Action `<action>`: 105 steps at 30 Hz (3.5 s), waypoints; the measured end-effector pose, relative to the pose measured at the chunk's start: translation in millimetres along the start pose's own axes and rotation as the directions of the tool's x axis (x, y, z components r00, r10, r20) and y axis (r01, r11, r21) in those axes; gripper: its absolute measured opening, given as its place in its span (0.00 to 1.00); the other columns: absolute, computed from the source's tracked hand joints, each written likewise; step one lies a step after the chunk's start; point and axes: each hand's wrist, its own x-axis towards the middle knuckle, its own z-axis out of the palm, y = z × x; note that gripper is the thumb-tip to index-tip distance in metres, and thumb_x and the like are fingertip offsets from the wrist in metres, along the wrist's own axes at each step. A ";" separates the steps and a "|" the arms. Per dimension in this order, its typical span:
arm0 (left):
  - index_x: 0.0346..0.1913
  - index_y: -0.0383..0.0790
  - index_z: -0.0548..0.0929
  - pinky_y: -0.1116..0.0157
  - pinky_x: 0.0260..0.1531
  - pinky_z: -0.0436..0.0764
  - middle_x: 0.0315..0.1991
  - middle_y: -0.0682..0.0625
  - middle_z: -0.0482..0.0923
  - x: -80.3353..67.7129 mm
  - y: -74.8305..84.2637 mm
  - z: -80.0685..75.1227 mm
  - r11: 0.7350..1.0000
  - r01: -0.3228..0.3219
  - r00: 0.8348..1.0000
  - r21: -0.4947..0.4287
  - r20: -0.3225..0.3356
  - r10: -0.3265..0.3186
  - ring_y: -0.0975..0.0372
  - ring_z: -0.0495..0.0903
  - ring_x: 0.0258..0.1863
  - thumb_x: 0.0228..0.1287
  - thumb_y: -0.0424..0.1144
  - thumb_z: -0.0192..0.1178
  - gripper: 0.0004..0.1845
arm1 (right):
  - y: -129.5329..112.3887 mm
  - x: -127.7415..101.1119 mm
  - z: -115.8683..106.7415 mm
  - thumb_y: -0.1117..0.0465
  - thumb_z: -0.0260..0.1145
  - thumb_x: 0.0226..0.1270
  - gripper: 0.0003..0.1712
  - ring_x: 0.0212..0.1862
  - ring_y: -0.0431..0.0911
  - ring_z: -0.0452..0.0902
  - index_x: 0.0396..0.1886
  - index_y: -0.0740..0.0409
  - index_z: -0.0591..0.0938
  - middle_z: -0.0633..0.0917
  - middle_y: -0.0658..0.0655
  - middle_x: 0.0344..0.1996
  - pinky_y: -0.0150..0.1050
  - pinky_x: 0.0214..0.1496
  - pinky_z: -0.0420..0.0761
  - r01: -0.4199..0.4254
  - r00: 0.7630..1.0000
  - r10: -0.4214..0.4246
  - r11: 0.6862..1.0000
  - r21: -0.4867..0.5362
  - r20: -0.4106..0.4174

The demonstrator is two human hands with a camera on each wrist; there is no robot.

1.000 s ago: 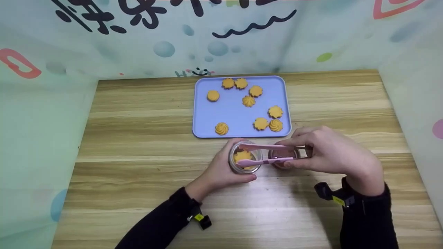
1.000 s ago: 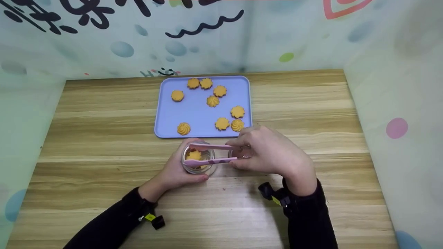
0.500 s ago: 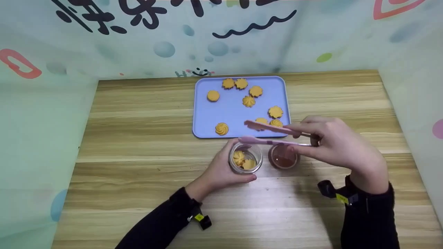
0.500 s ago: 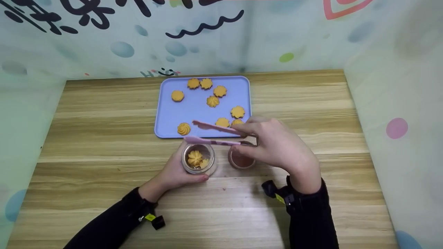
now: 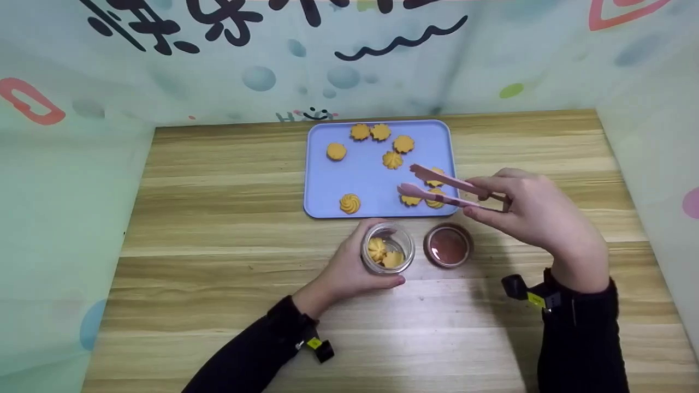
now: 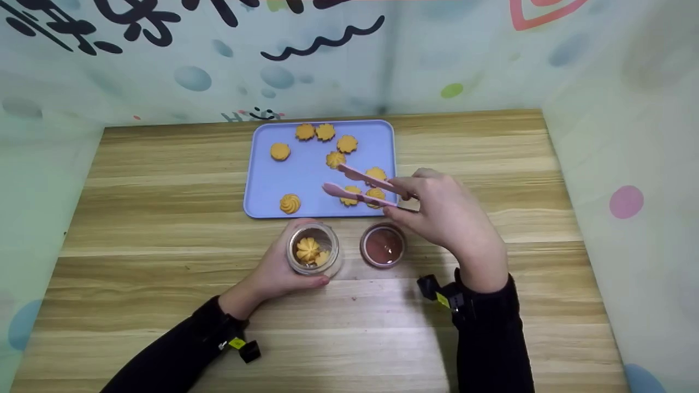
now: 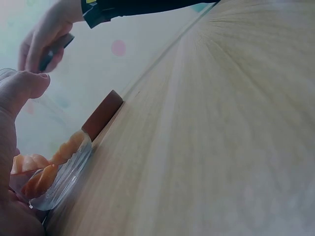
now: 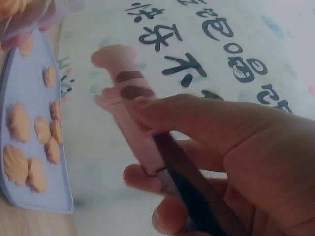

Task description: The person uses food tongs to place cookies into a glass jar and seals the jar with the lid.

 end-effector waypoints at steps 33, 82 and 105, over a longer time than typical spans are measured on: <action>0.64 0.48 0.64 0.62 0.66 0.69 0.56 0.62 0.74 -3.5 33.9 -7.6 0.998 0.060 0.998 -0.018 0.018 -0.059 0.58 0.75 0.59 0.32 0.46 0.81 0.51 | 18.4 14.9 28.3 0.41 0.69 0.56 0.24 0.23 0.45 0.70 0.49 0.48 0.85 0.84 0.52 0.27 0.37 0.22 0.66 -0.275 0.935 0.290 0.956 -0.099 0.202; 0.62 0.55 0.65 0.63 0.66 0.69 0.56 0.62 0.74 -2.7 24.6 -5.2 0.999 0.019 1.000 -0.026 0.009 -0.019 0.60 0.75 0.59 0.32 0.48 0.81 0.49 | 42.6 30.2 67.3 0.47 0.67 0.60 0.20 0.33 0.48 0.73 0.44 0.56 0.81 0.79 0.54 0.37 0.44 0.35 0.74 -0.186 0.980 0.185 0.982 0.008 0.065; 0.64 0.60 0.62 0.64 0.64 0.71 0.57 0.62 0.73 -5.6 36.6 -7.4 0.993 0.118 0.993 0.022 0.011 -0.119 0.63 0.75 0.58 0.33 0.48 0.80 0.51 | -2.7 1.3 -3.6 0.57 0.73 0.56 0.20 0.30 0.33 0.73 0.50 0.39 0.81 0.82 0.38 0.38 0.22 0.31 0.72 0.250 0.948 -0.300 0.911 0.327 0.111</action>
